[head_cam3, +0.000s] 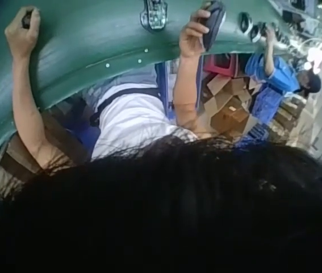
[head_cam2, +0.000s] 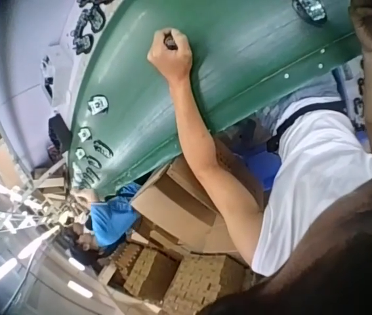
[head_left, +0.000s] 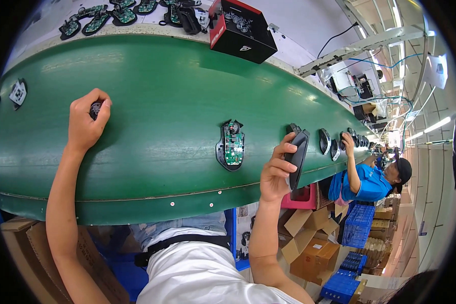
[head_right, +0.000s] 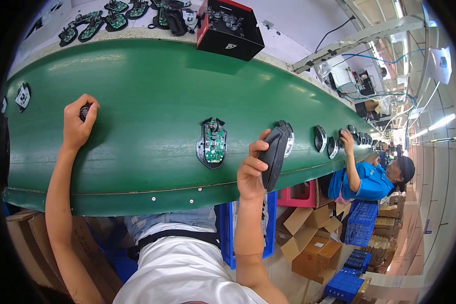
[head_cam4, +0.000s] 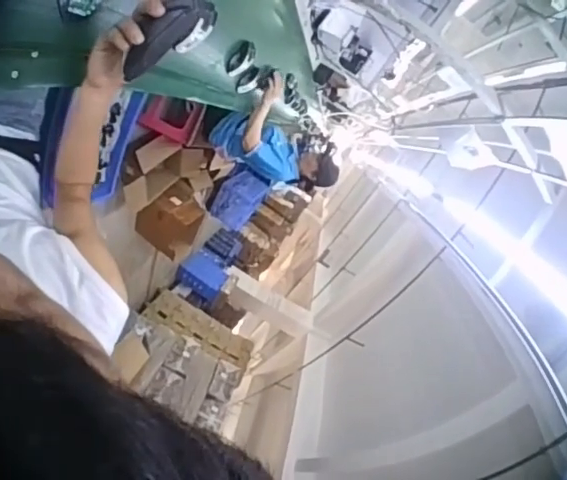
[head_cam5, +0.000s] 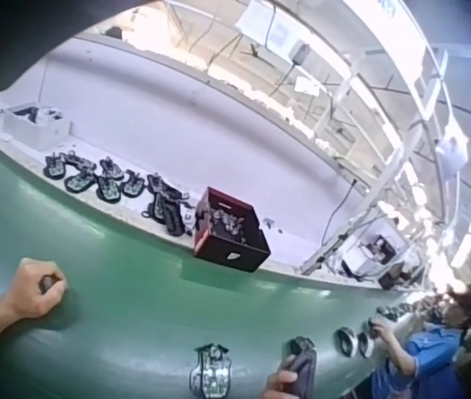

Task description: The person assembles computer mice along a conveyor belt by retrieving scroll wheels from a box, fitting them onto mouse circuit boards, and attaching mouse shells by hand.

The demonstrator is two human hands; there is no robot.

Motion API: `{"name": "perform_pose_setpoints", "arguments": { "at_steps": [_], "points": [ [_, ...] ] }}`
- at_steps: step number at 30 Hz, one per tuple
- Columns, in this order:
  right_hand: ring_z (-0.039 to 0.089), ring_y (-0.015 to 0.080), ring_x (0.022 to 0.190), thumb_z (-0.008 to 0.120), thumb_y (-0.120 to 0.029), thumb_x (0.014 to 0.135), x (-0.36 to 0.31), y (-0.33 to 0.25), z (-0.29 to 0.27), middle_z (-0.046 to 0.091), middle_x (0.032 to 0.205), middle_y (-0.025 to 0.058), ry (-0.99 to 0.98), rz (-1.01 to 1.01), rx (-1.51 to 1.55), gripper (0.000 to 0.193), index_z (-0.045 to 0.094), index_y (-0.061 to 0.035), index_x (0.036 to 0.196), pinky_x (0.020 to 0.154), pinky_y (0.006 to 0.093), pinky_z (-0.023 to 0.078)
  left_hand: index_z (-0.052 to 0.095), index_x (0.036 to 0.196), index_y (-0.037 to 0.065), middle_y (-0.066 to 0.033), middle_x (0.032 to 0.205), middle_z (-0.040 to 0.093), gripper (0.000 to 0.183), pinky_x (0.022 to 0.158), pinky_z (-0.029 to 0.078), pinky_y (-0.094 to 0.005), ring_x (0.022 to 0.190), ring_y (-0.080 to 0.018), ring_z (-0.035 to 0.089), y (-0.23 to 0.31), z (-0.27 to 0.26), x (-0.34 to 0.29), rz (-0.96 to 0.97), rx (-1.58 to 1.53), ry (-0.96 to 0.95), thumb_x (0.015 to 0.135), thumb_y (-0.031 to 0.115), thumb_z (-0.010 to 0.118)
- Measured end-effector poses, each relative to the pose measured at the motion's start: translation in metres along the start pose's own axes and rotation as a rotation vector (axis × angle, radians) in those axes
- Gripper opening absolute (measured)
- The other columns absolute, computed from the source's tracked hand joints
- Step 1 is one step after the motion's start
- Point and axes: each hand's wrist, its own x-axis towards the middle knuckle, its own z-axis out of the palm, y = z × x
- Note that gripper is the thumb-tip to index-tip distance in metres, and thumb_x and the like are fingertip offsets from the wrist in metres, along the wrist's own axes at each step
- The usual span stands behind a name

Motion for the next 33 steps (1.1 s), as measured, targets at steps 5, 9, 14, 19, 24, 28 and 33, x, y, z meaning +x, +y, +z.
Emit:
{"name": "perform_pose_setpoints", "arguments": {
  "at_steps": [5,9,14,19,24,28,33],
  "points": [
    [0.064,0.0324,0.096,0.049,-0.032,0.101,-0.010,-0.025,0.006,0.057,0.127,0.0166,0.165,-0.144,-0.780,0.052,0.040,-0.0164,0.149,0.082,0.0413,0.055,0.057,0.080,-0.001,-0.0098,0.065,0.055,0.013,0.056,0.043,-0.0319,0.056,-0.0193,0.053,0.003,-0.002,-0.003,-0.026,-0.015,-0.022,0.088,0.009,0.059],
    [0.062,0.0357,0.108,0.052,-0.028,0.100,0.011,-0.050,0.027,0.059,0.126,0.0193,0.350,-0.385,-2.609,0.041,0.057,-0.0092,0.136,0.091,0.0434,0.051,0.057,0.080,-0.001,-0.0105,0.065,0.055,0.013,0.056,0.043,-0.0327,0.056,-0.0204,0.053,0.001,0.003,-0.003,-0.006,-0.022,-0.010,0.087,0.009,0.060],
    [0.055,0.0414,0.109,0.063,-0.027,0.094,0.021,-0.071,0.009,0.055,0.123,0.0224,0.176,-0.044,-3.235,0.042,0.058,-0.0079,0.131,0.095,0.0472,0.046,0.057,0.080,-0.001,-0.0096,0.064,0.055,0.013,0.056,0.043,-0.0322,0.056,-0.0195,0.053,0.005,0.001,-0.004,-0.023,-0.021,-0.032,0.087,0.009,0.060],
    [0.048,0.0420,0.126,0.059,-0.032,0.097,0.049,-0.094,0.001,0.050,0.137,0.0228,0.073,0.009,-3.008,0.048,0.053,-0.0035,0.135,0.106,0.0463,0.039,0.057,0.080,-0.001,-0.0076,0.064,0.054,0.013,0.055,0.041,-0.0306,0.056,-0.0163,0.052,0.003,0.004,-0.002,-0.071,-0.029,-0.040,0.088,0.010,0.059],
    [0.044,0.0365,0.136,0.048,-0.030,0.102,0.056,-0.101,-0.001,0.046,0.148,0.0192,0.027,0.178,-2.895,0.047,0.049,-0.0043,0.142,0.114,0.0428,0.033,0.058,0.082,-0.001,-0.0074,0.066,0.054,0.010,0.055,0.040,-0.0299,0.056,-0.0159,0.050,0.006,0.000,-0.004,-0.082,0.020,-0.083,0.088,0.007,0.057],
    [0.046,0.0367,0.135,0.048,-0.025,0.100,0.057,-0.102,-0.004,0.049,0.145,0.0194,-0.012,0.186,-2.825,0.045,0.051,-0.0020,0.139,0.113,0.0429,0.033,0.059,0.081,-0.001,-0.0069,0.067,0.055,0.009,0.054,0.038,-0.0290,0.056,-0.0147,0.048,0.002,0.000,-0.005,-0.077,0.020,-0.111,0.087,0.006,0.057],
    [0.051,0.0377,0.130,0.052,-0.028,0.096,0.056,-0.110,-0.004,0.056,0.137,0.0212,0.007,0.156,-2.723,0.048,0.054,0.0025,0.133,0.111,0.0437,0.035,0.061,0.083,-0.002,-0.0062,0.069,0.055,0.010,0.053,0.035,-0.0272,0.055,-0.0116,0.046,0.000,-0.001,-0.005,-0.122,-0.034,-0.124,0.088,0.006,0.055]
  ]
}}
